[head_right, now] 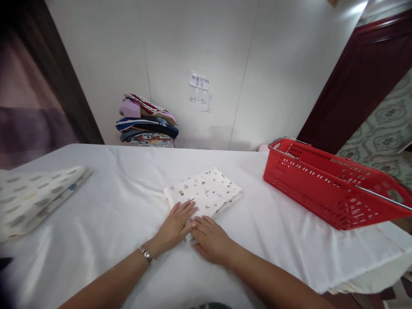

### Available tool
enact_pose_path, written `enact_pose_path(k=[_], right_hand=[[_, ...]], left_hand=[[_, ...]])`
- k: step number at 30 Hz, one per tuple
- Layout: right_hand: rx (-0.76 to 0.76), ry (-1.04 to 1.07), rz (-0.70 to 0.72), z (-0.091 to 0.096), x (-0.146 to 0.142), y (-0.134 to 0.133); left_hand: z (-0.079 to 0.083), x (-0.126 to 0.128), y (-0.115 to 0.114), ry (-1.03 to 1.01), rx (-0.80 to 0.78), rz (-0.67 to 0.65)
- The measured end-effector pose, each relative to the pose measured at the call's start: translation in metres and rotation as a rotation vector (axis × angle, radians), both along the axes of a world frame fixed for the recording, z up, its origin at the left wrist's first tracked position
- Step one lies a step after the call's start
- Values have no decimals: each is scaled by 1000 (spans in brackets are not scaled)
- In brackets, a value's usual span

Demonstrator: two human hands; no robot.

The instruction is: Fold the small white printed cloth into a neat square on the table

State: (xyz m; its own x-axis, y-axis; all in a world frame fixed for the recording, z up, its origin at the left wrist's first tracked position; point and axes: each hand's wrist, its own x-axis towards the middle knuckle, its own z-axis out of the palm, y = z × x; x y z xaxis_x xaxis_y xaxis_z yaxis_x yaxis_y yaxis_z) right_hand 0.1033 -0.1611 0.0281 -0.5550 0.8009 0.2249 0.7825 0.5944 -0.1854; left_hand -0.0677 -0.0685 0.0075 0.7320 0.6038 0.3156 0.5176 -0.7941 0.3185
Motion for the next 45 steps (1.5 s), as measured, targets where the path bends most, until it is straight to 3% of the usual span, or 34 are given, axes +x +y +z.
enact_pose_path(k=[2, 5, 8, 15, 17, 20, 23, 32, 39, 42, 45], right_hand=[[-20, 21, -13, 10, 11, 6], [8, 54, -170, 18, 30, 20], [-12, 34, -284, 10, 48, 30], [-54, 145, -246, -8, 77, 34], [-14, 275, -404, -8, 95, 43], [40, 435, -789, -8, 130, 62], [4, 452, -933, -9, 159, 78], [-99, 429, -953, -21, 170, 84], [-30, 351, -935, -11, 166, 87], [0, 290, -798, -13, 148, 88], [-75, 150, -613, -20, 132, 81]], left_hand=[[-3, 0, 1, 1, 45, -10], [-5, 0, 2, 14, 92, -18], [-5, 0, 2, 34, 108, -18], [1, 0, -3, 21, 123, -13], [3, 1, -9, 26, 134, -32], [2, 3, -17, 44, 165, -117], [-2, 5, -20, 60, 196, -163], [-9, 5, -22, 116, 258, -145], [-17, 5, -24, 163, 260, -145], [-16, 5, -25, 170, 256, -144], [-14, 4, -26, 166, 250, -146]])
